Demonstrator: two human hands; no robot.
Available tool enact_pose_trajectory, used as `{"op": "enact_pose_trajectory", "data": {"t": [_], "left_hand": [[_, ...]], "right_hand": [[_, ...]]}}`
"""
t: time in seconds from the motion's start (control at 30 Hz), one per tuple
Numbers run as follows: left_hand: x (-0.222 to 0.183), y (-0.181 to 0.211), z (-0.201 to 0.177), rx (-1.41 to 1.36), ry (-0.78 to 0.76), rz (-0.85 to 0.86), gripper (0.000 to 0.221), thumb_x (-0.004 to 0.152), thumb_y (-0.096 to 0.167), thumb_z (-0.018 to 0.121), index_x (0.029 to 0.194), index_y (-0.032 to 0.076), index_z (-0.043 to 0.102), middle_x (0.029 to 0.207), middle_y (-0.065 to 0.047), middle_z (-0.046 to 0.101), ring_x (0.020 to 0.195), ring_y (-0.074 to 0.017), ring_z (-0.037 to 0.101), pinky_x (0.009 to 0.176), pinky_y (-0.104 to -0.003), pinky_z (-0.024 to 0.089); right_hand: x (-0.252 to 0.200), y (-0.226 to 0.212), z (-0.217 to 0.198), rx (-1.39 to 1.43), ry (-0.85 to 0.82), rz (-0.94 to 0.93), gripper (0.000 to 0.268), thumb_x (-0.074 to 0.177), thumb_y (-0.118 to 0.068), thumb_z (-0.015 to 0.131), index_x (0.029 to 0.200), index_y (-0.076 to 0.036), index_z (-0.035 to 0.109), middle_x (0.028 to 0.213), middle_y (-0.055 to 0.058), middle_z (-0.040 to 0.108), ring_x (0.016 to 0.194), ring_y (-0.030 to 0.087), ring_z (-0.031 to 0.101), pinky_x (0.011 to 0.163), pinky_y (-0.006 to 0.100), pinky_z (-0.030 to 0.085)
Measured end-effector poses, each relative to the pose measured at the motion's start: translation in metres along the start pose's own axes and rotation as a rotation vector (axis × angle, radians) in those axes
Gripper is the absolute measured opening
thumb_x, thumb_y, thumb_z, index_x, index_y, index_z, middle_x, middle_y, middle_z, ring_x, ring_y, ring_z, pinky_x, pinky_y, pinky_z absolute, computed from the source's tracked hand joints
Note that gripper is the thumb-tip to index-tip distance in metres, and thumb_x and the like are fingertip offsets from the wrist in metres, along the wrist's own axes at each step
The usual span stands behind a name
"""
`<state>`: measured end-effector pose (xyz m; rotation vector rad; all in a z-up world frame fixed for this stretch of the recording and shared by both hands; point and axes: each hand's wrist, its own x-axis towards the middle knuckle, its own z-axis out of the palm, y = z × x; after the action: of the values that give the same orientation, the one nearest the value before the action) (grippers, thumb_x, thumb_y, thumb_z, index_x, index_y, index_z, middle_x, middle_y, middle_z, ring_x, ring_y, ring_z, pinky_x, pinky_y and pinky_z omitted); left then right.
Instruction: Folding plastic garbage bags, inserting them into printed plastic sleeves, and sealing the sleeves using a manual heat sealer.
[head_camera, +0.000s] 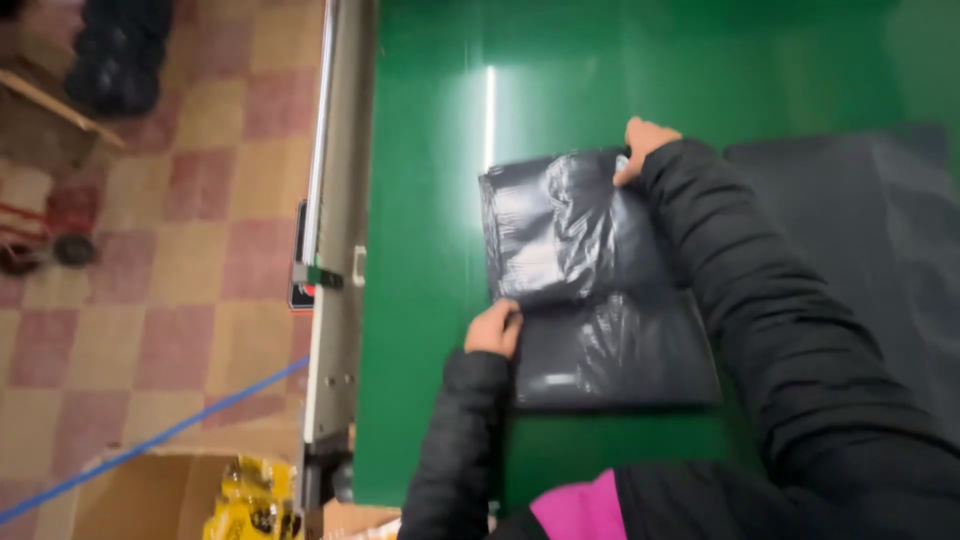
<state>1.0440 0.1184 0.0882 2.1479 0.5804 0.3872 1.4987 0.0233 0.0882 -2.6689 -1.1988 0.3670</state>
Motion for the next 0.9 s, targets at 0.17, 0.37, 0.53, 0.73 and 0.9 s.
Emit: {"op": "enact_pose_trajectory", "data": {"t": [0.17,0.37,0.53,0.73,0.9], "left_hand": [[0.029,-0.027,0.019,0.043,0.133,-0.063,0.027,0.086,0.029,0.076,0.102,0.007,0.072,0.092,-0.019,0.075,0.085,-0.0379,0.073,0.076,-0.043,0.058],[0.049,-0.057,0.033,0.186,0.127,-0.042,0.04,0.088,0.037,0.076,0.104,0.001,0.071,0.091,-0.024,0.072,0.085,-0.0436,0.07,0.074,-0.048,0.056],[0.073,-0.129,0.055,0.162,-0.051,-0.131,0.04,0.091,0.041,0.071,0.108,0.005,0.073,0.102,-0.019,0.075,0.093,-0.0381,0.071,0.08,-0.043,0.055],[0.081,-0.142,0.036,-0.139,-0.139,-0.248,0.03,0.094,0.025,0.065,0.114,0.004,0.074,0.105,-0.011,0.077,0.093,-0.0242,0.07,0.081,-0.033,0.054],[0.075,-0.15,0.014,-0.606,-0.014,-0.426,0.023,0.096,0.011,0.065,0.111,-0.005,0.071,0.09,-0.012,0.071,0.072,-0.0199,0.062,0.067,-0.037,0.051]], "right_hand": [[0.003,0.004,0.006,-0.024,-0.302,0.075,0.061,0.069,-0.047,0.089,0.099,0.003,0.072,0.093,0.022,0.075,0.088,0.039,0.073,0.081,0.051,0.057],[-0.151,-0.058,-0.058,0.249,0.394,-0.299,0.025,0.09,-0.02,0.076,0.109,-0.006,0.067,0.098,0.015,0.071,0.089,0.04,0.064,0.076,0.049,0.05],[-0.312,-0.095,-0.078,0.24,0.491,-0.518,0.025,0.073,-0.003,0.071,0.096,-0.011,0.069,0.095,0.007,0.069,0.094,0.032,0.066,0.087,0.045,0.047],[-0.37,-0.094,0.0,0.076,0.475,-0.489,0.031,0.068,-0.003,0.074,0.098,-0.011,0.072,0.095,0.002,0.067,0.098,0.027,0.064,0.087,0.042,0.048],[-0.377,-0.088,-0.009,-0.019,0.436,-0.474,0.031,0.068,-0.008,0.077,0.098,-0.013,0.073,0.092,0.0,0.065,0.095,0.026,0.061,0.083,0.041,0.048]]}}
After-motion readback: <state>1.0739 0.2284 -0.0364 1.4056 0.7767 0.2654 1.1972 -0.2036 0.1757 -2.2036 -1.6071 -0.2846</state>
